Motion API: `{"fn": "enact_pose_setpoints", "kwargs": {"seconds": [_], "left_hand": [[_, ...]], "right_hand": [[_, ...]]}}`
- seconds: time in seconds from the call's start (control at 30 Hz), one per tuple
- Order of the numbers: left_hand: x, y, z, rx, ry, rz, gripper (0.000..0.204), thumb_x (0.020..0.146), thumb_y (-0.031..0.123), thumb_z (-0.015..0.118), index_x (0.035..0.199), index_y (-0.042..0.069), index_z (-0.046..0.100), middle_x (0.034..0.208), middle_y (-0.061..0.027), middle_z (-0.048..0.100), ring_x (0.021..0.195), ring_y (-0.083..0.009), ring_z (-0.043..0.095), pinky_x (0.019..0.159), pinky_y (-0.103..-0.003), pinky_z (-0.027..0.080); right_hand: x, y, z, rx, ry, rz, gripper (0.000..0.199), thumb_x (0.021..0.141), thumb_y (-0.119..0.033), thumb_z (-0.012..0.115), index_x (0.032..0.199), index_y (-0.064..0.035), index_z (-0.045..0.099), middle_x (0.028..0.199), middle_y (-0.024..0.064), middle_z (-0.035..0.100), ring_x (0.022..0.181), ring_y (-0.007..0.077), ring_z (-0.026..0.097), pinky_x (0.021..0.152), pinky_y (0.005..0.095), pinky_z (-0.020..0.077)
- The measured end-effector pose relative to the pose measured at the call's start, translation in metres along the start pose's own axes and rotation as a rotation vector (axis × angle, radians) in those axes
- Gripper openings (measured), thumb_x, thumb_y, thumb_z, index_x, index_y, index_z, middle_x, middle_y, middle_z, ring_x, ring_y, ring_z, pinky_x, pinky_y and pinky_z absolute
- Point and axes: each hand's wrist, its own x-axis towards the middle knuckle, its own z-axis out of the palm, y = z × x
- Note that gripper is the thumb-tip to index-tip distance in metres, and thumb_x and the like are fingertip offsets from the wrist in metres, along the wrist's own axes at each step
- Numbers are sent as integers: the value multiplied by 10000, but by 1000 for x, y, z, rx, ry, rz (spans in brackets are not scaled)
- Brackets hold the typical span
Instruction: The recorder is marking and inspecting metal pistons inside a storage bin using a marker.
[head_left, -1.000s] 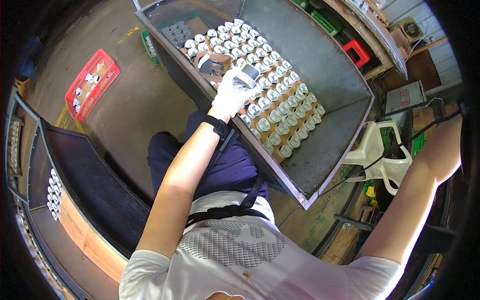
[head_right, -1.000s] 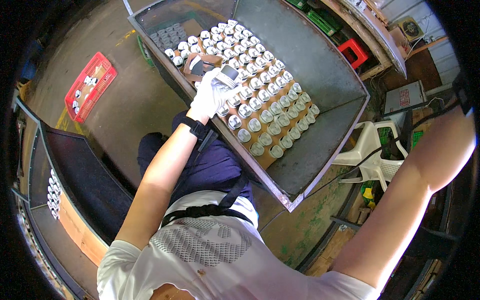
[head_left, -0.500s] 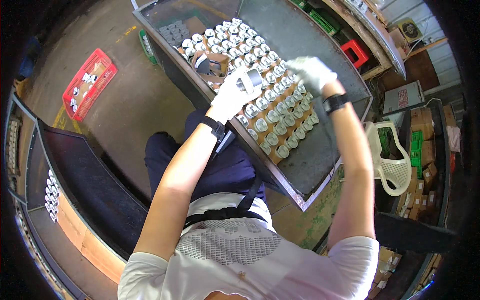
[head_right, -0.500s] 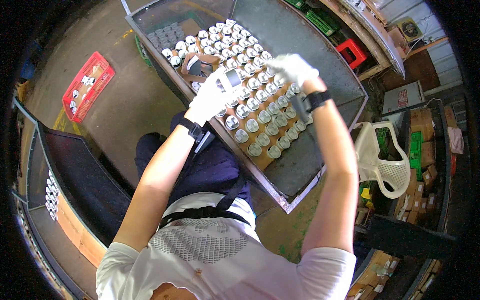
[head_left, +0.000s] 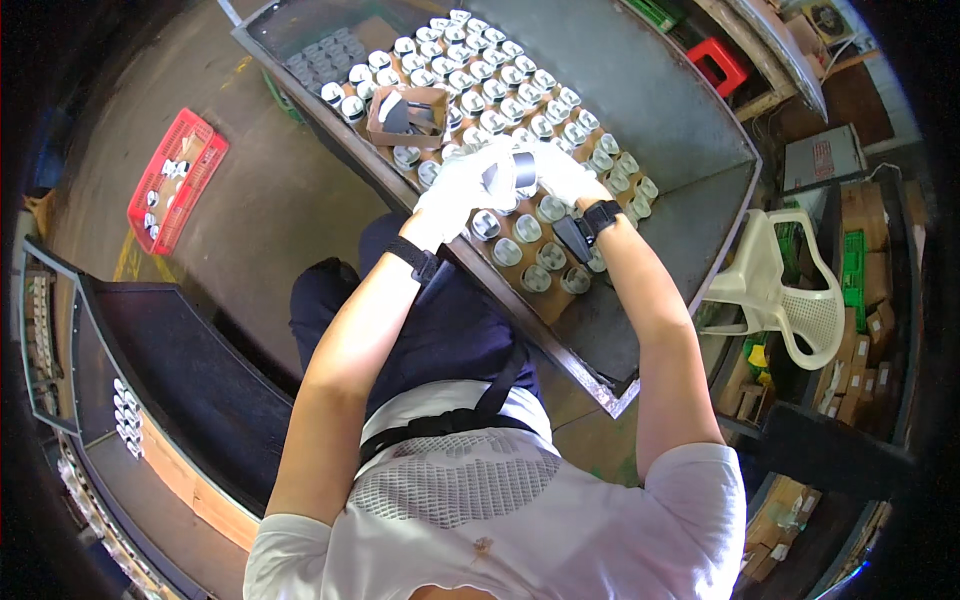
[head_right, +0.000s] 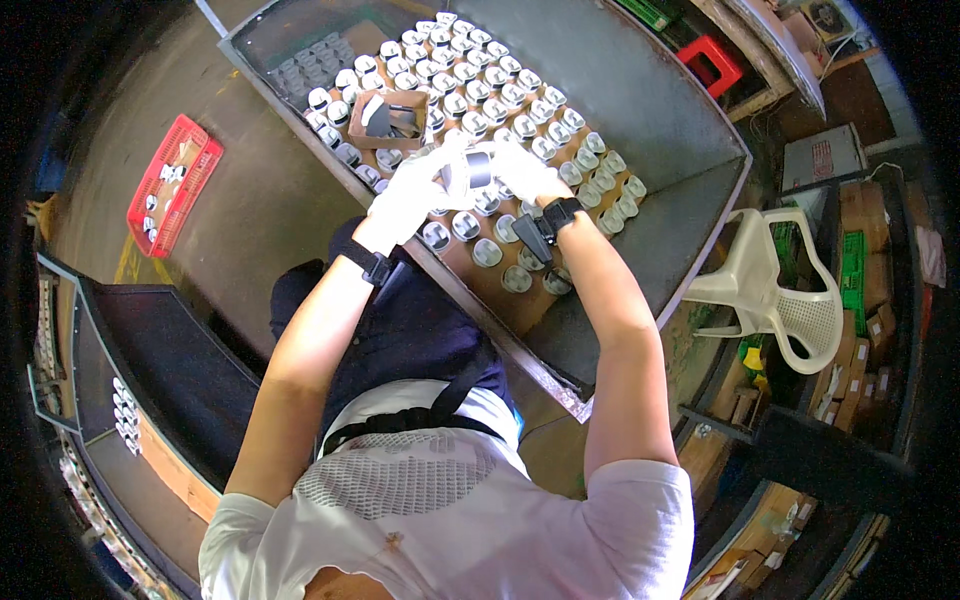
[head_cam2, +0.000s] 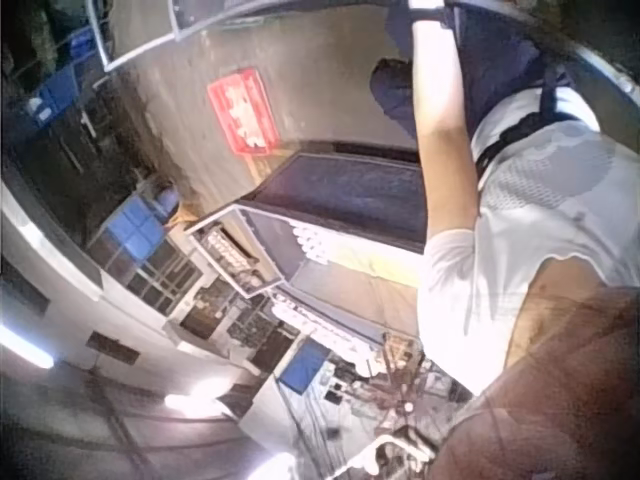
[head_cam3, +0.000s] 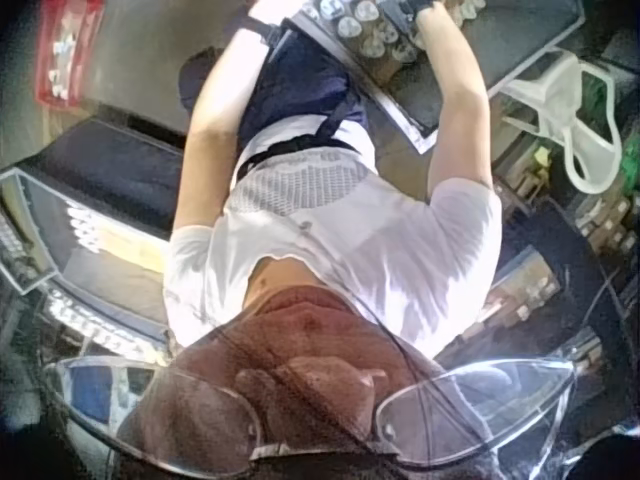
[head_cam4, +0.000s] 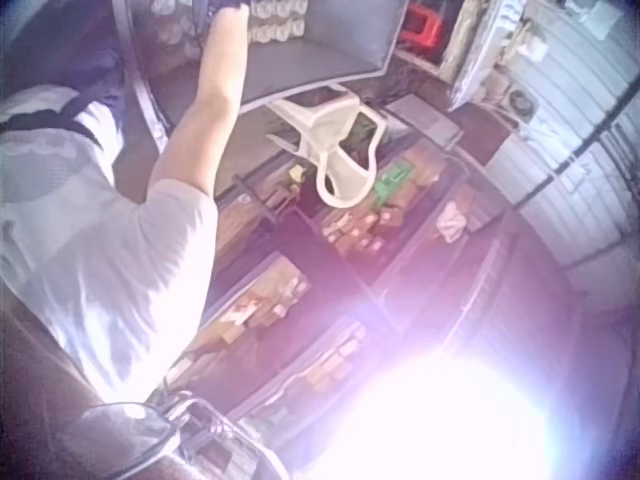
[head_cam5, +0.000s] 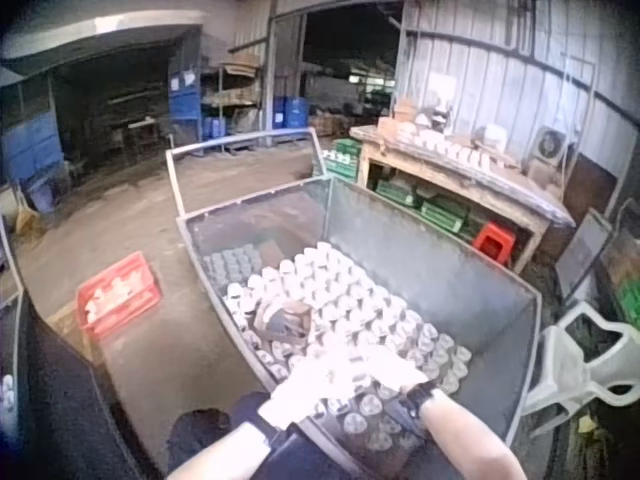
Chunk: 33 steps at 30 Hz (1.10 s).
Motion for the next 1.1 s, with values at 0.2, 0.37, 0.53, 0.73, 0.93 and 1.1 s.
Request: {"fn": "enact_pose_setpoints", "kwargs": {"seconds": [0.2,0.37,0.53,0.73,0.93,1.1], "left_hand": [[3,1,-1,-9,-21,-82,711,720,49,796,1379,17,530,1297,-136,584,1150,-208,564,970,-343,483],[3,4,-2,74,-100,-103,810,667,87,843,1400,15,503,1364,-177,542,1225,-266,534,998,-355,469],[9,-11,7,264,92,-116,566,882,354,619,1325,10,549,1177,-181,606,1078,-275,596,889,-347,505],[-10,2,-12,1305,21,509,414,886,113,575,1298,61,563,1351,-220,526,1154,-391,554,974,-470,469],[-17,-4,-21,1391,181,639,225,830,126,614,1038,44,636,1088,-126,634,977,-282,618,739,-365,540],[-21,-3,-17,1280,103,291,274,880,153,620,1143,87,660,1164,-107,662,1057,-287,630,863,-389,525]], "right_hand": [[-5,0,12,298,-41,-7,372,977,-158,407,1271,-74,619,1086,74,686,928,167,622,799,307,506],[-16,-9,17,402,36,198,311,951,-111,434,1187,-57,628,1062,65,672,905,162,610,792,311,503],[-6,37,27,-18,32,-134,255,913,-83,494,1104,-57,662,903,62,678,801,168,596,712,311,497],[-13,113,38,-289,-632,316,300,736,-276,659,955,-93,752,868,130,734,762,278,666,693,402,506],[-77,244,129,-618,-706,491,377,780,-305,657,1063,-65,722,1119,189,693,994,354,678,840,422,526],[-113,313,180,-560,-908,874,451,807,-376,653,1109,-43,688,1188,179,667,1071,328,654,884,416,507]]}}
